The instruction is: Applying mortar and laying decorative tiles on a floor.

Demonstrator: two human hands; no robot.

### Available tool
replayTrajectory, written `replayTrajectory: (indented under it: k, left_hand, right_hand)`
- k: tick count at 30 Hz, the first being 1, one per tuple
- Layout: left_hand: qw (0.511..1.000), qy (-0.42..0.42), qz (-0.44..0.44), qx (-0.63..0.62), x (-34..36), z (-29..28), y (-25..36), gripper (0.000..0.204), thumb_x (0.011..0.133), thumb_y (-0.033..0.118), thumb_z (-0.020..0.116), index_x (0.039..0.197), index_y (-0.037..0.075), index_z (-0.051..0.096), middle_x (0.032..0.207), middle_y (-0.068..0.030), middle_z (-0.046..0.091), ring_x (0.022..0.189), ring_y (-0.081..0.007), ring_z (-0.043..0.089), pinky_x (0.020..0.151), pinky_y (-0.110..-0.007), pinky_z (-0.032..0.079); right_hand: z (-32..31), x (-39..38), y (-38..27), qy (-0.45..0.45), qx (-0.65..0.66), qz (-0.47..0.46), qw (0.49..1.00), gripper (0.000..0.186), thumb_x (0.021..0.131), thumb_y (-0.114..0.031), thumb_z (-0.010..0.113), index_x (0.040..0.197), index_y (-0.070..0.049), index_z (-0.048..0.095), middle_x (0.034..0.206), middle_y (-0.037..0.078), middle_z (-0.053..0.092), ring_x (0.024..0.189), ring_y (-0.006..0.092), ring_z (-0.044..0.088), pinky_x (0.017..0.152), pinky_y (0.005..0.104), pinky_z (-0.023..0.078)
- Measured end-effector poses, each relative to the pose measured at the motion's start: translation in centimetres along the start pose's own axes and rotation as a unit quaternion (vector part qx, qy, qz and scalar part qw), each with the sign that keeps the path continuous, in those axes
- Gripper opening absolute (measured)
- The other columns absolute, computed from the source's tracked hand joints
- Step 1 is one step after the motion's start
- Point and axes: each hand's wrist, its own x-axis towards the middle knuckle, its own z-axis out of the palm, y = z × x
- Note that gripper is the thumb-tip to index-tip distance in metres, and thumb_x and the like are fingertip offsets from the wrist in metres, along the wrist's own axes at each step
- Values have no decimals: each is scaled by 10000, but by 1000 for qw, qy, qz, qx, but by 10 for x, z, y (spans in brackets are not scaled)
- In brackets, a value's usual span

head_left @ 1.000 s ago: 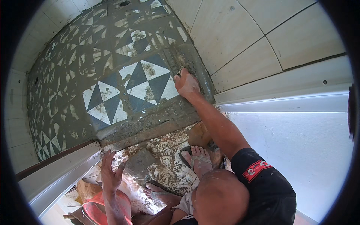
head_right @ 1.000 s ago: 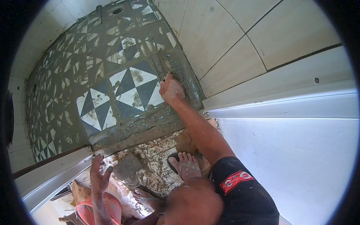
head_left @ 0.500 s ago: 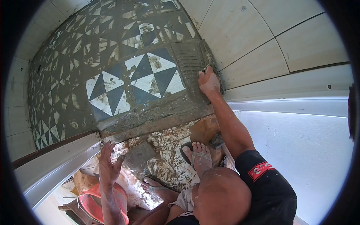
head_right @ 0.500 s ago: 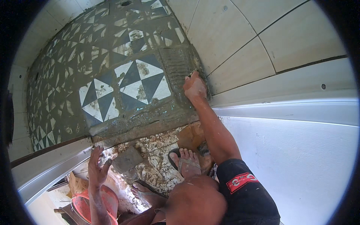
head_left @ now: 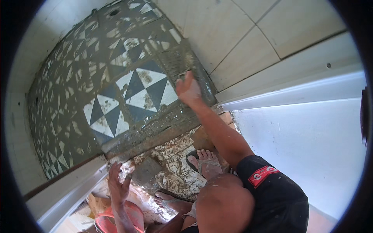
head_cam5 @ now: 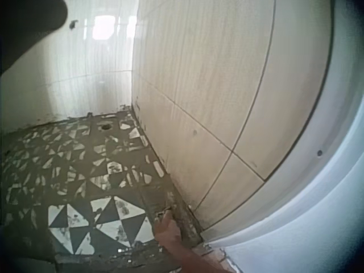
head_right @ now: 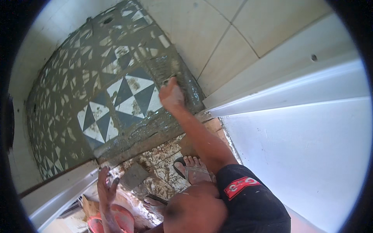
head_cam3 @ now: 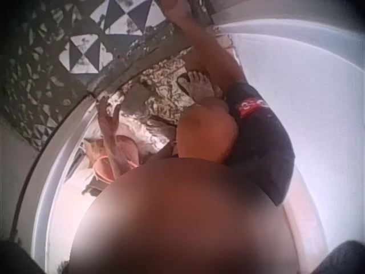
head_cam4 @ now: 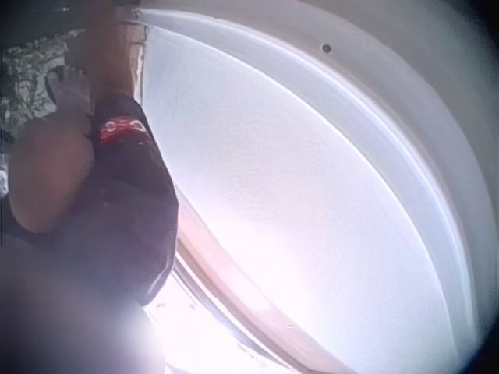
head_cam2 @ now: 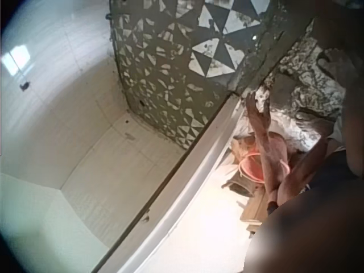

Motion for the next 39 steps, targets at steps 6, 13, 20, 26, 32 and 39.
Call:
replayTrajectory:
  k: [6, 13, 20, 26, 32, 39]
  left_hand:
    - [999, -7, -14, -35, -2, -3, 5, 572, 942, 249, 760, 1416, -9, 573, 1464, -278, 557, 1315, -416, 585, 1023, -460, 541]
    - [997, -49, -18, -59, 21, 10, 37, 587, 921, 169, 768, 1439, -18, 565, 1510, -258, 534, 1329, -381, 585, 1061, -436, 518]
    - [990, -58, 44, -118, 52, 25, 57, 588, 921, 147, 772, 1444, -20, 562, 1539, -253, 517, 1342, -357, 588, 1092, -429, 501]
    - [997, 11, 9, -76, 19, -15, 2, 605, 888, 130, 782, 1447, 23, 579, 1528, -249, 537, 1378, -390, 561, 1125, -438, 473]
    - [992, 22, 67, -105, 31, -12, 5, 644, 839, 82, 773, 1455, 71, 585, 1538, -221, 541, 1409, -407, 532, 1183, -460, 416]
    - [990, 24, 87, -107, 35, -14, 7, 668, 818, 74, 786, 1454, 76, 582, 1548, -220, 532, 1430, -402, 517, 1182, -452, 421]
  right_hand:
    - [49, 21, -18, -4, 1, 75, 997, 448, 1008, -310, 635, 1220, 28, 432, 1057, 357, 690, 1050, 536, 687, 931, 599, 533]
    - [99, 66, 104, 45, -235, 0, 971, 414, 1026, -307, 625, 1240, 20, 487, 1113, 257, 722, 1057, 392, 743, 884, 525, 569]
    - [25, 48, 188, 1, -444, -41, 895, 318, 1009, -276, 650, 1118, 15, 718, 1113, 187, 736, 923, 335, 767, 782, 464, 585]
    - [-20, -87, -12, -17, 263, 273, 925, 184, 966, -175, 679, 1041, -9, 652, 771, 89, 662, 598, 221, 701, 549, 390, 559]
    - [-79, -105, -3, -42, 147, 206, 967, 397, 946, -337, 687, 949, 55, 620, 711, 122, 676, 568, 205, 683, 493, 391, 522]
    - [-97, 54, -5, -113, -39, 87, 989, 381, 934, -371, 707, 837, -3, 687, 610, 71, 634, 511, 186, 624, 477, 381, 479]
